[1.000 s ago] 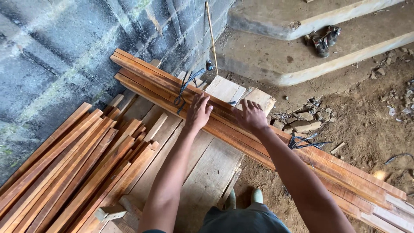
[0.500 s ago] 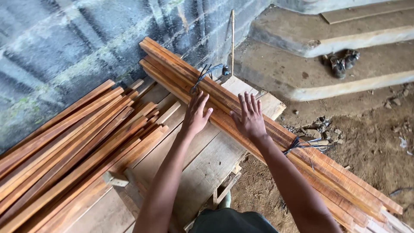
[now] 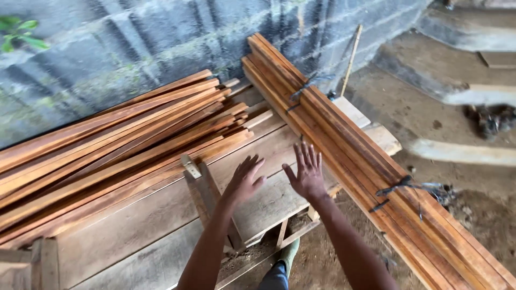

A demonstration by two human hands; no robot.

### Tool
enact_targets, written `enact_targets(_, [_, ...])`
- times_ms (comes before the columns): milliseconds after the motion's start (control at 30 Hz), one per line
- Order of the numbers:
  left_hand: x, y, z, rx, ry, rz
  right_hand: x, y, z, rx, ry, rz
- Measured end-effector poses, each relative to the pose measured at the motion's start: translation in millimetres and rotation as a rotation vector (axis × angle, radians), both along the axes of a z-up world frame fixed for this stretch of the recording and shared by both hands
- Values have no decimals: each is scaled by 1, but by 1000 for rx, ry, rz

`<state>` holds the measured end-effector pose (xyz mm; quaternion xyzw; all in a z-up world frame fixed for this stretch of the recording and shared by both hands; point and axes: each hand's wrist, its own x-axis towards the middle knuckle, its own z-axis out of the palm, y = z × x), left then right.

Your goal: Bundling thin wood strips together with black plastic straps in a workshop.

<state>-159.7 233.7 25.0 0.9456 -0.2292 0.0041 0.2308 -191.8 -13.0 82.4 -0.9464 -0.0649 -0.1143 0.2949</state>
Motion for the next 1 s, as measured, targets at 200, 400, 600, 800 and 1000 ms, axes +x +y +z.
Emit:
enact_targets(200, [-95, 64, 47, -59, 25, 155, -30, 68, -18, 97, -37, 82])
enact_targets(400, [-139, 142, 66, -16, 6, 357, -45, 131, -9, 62, -77, 190])
enact_targets(600, [-178, 214, 67, -84, 33, 519, -52, 202, 0, 21, -147, 259])
enact_targets(800, [-230, 305, 58, -54, 120, 519, -81, 297, 7, 79, -171, 251])
enact_targets(1000, [-269, 413, 58, -43, 137, 592, -112, 390, 3, 160, -139, 273])
